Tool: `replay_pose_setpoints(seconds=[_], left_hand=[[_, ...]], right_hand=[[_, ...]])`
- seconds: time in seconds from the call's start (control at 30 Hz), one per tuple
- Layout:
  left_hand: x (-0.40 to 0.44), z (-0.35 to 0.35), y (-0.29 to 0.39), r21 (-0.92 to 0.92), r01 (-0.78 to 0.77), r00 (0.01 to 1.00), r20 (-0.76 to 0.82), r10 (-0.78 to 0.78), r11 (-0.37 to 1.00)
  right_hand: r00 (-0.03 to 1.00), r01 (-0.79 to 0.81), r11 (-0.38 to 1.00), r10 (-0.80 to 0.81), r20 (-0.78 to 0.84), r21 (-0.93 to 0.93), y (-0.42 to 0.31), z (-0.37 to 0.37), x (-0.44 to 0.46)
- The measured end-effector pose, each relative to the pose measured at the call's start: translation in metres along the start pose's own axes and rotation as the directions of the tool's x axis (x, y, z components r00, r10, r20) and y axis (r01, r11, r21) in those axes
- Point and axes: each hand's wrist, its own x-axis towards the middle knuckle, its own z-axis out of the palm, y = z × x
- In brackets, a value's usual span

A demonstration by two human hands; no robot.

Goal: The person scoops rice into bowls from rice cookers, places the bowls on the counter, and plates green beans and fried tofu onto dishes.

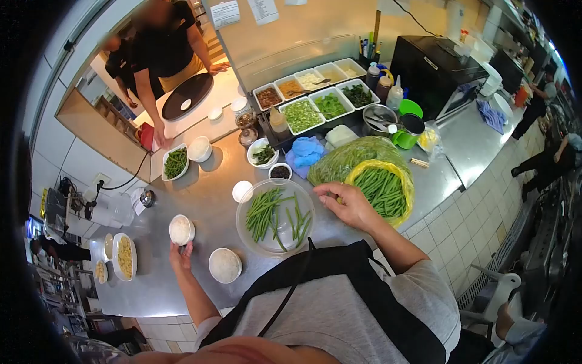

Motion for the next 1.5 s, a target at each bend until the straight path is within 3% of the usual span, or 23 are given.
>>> replay_pose_setpoints(seconds=[0.2, 0.3, 0.43, 0.47, 0.5, 0.53, 0.57, 0.67, 0.73, 0.9, 1.03, 1.13, 1.27, 1.37, 1.43, 1.5], left_hand=[[0.074, 0.063, 0.008, 0.036, 0.0, 0.995, 0.104, -0.003, 0.999], [0.106, 0.084, 0.007, 0.092, -0.013, 0.998, 0.065, 0.007, 0.996], [0.112, 0.099, 0.002, -0.092, -0.067, 0.983, 0.164, 0.081, 0.993], [0.108, 0.096, 0.002, -0.255, -0.037, 0.962, 0.252, 0.104, 0.966], [0.108, 0.093, -0.001, -0.361, -0.07, 0.971, 0.19, 0.147, 0.93], [0.074, 0.096, 0.005, -0.223, -0.19, 0.958, 0.172, 0.231, 0.956], [0.065, 0.082, 0.006, -0.156, -0.235, 0.942, 0.206, 0.264, 0.959], [0.022, 0.029, 0.017, 0.016, -0.272, 0.958, 0.095, 0.27, 0.962], [-0.007, -0.018, 0.028, 0.026, -0.275, 0.96, -0.037, 0.276, 0.961], [-0.034, -0.147, 0.054, -0.142, -0.347, 0.845, -0.477, 0.243, 0.927], [-0.018, -0.251, 0.089, -0.205, -0.467, 0.72, -0.653, 0.235, 0.86], [0.014, -0.32, 0.129, -0.197, -0.51, 0.676, -0.693, 0.249, 0.837], [0.072, -0.401, 0.166, -0.183, -0.486, 0.673, -0.703, 0.233, 0.855], [0.119, -0.448, 0.189, -0.161, -0.448, 0.687, -0.692, 0.223, 0.88], [0.149, -0.467, 0.201, -0.149, -0.421, 0.694, -0.689, 0.211, 0.895], [0.181, -0.482, 0.212, -0.12, -0.426, 0.691, -0.682, 0.237, 0.897]], right_hand=[[0.991, -0.056, 0.998, 0.054, -0.12, -0.013, 0.003, -0.02, -0.028], [0.981, -0.094, 0.994, 0.102, -0.163, 0.059, 0.009, -0.024, -0.041], [0.989, -0.051, 0.992, 0.066, -0.13, 0.118, 0.013, -0.022, -0.041], [0.994, -0.029, 0.992, 0.041, -0.103, 0.121, 0.011, -0.021, -0.038], [0.998, -0.011, 0.992, 0.018, -0.055, 0.123, 0.01, -0.019, -0.035], [1.0, 0.007, 0.992, -0.004, -0.028, 0.125, 0.008, -0.016, -0.031], [1.0, 0.02, 0.989, -0.022, 0.01, 0.144, 0.004, -0.012, -0.026], [0.986, 0.048, 0.98, -0.078, 0.15, 0.191, 0.005, 0.008, -0.013], [0.969, 0.056, 0.98, -0.099, 0.224, 0.192, 0.015, 0.024, -0.007], [0.929, 0.06, 0.984, -0.118, 0.35, 0.17, -0.004, 0.072, 0.001], [0.919, 0.107, 0.983, -0.154, 0.363, 0.146, -0.03, 0.137, 0.009], [0.913, 0.128, 0.985, -0.164, 0.373, 0.118, -0.058, 0.214, 0.011], [0.828, 0.136, 0.985, -0.174, 0.533, 0.11, -0.102, 0.344, 0.008], [0.665, 0.328, 0.944, -0.2, 0.72, -0.042, -0.135, 0.439, 0.013], [0.569, 0.398, 0.917, -0.226, 0.791, -0.024, -0.134, 0.501, 0.018], [0.542, 0.552, 0.821, -0.221, 0.811, -0.145, -0.129, 0.556, 0.014]])
